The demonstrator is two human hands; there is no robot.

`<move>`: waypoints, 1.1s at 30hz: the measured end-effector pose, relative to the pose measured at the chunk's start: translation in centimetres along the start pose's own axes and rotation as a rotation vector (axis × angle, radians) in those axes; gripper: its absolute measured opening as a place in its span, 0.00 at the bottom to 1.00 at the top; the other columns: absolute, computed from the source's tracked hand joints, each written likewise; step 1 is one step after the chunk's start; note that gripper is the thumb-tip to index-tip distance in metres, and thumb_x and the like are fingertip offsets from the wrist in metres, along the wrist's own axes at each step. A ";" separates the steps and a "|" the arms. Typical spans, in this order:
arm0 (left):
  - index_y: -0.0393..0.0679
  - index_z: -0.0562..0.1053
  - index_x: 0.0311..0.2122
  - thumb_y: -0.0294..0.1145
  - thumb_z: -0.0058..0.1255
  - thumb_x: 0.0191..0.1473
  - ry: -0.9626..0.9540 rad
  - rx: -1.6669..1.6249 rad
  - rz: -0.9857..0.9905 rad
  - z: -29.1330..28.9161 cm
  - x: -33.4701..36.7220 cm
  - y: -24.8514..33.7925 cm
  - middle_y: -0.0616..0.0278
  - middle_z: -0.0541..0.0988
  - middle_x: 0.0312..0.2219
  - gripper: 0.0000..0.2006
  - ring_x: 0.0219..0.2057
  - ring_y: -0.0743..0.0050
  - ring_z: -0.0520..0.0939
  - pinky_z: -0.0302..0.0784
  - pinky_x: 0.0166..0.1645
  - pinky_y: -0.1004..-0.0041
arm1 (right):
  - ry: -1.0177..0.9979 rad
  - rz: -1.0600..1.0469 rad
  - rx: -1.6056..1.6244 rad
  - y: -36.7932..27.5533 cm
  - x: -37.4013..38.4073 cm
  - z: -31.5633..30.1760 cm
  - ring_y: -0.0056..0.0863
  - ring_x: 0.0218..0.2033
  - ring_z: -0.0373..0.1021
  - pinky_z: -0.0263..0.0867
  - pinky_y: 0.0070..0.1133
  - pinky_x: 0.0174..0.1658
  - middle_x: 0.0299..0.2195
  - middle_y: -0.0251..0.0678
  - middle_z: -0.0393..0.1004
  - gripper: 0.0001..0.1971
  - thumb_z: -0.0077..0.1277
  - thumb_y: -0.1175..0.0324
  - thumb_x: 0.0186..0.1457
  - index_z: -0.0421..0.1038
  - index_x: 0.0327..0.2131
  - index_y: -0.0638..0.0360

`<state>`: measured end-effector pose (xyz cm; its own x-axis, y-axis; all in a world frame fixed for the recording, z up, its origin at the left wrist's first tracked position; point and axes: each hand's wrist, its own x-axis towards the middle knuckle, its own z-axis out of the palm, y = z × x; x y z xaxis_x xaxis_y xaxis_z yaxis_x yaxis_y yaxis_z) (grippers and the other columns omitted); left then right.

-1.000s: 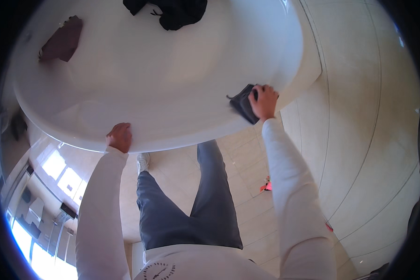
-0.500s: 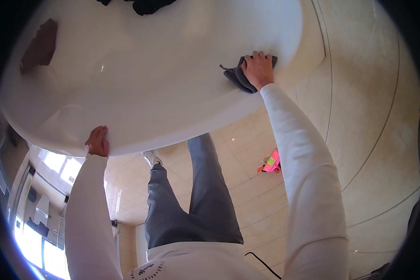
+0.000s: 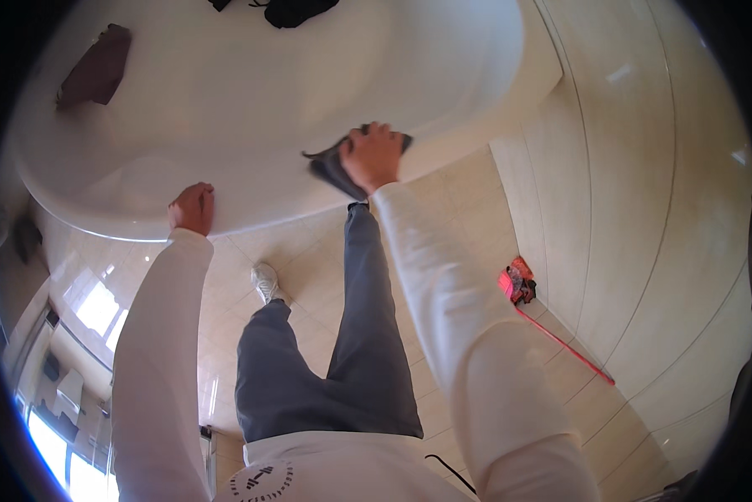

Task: The person wipes the tiled floor and the exterior surfaces of a white bathtub using a dark cloth. They move around the tub, cleaning the sides and rim in a continuous wiping motion.

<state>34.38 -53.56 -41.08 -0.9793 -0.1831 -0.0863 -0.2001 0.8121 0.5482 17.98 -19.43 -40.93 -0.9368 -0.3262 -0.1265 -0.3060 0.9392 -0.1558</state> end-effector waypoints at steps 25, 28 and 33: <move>0.43 0.74 0.38 0.22 0.44 0.47 -0.040 0.081 0.044 -0.6 0.2 -1.5 0.56 0.80 0.35 0.12 0.34 0.52 0.82 0.81 0.39 0.63 | -0.112 -0.538 -0.103 22.0 5.7 -8.1 0.42 0.48 0.63 0.58 0.37 0.51 0.46 0.43 0.66 0.18 0.52 0.60 0.54 0.69 0.48 0.51; 0.43 0.74 0.38 0.23 0.43 0.46 -0.049 0.107 0.007 -0.6 -0.1 -1.3 0.56 0.80 0.35 0.13 0.34 0.51 0.82 0.81 0.39 0.63 | -0.189 -0.738 -0.047 21.4 7.3 -10.0 0.43 0.51 0.62 0.58 0.37 0.54 0.48 0.46 0.66 0.23 0.54 0.57 0.54 0.67 0.53 0.53; 0.44 0.74 0.37 0.23 0.42 0.45 -0.038 0.083 0.026 -0.4 -0.1 -1.6 0.56 0.80 0.35 0.13 0.34 0.52 0.82 0.81 0.39 0.64 | -0.252 -0.651 -0.095 21.4 8.4 -11.0 0.48 0.57 0.60 0.55 0.38 0.61 0.55 0.51 0.63 0.43 0.56 0.41 0.50 0.60 0.58 0.67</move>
<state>34.79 -55.14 -41.60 -0.9843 -0.1418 -0.1052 -0.1751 0.8599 0.4795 1.72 -0.91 -34.52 -0.4941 -0.8292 -0.2611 -0.8153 0.5463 -0.1919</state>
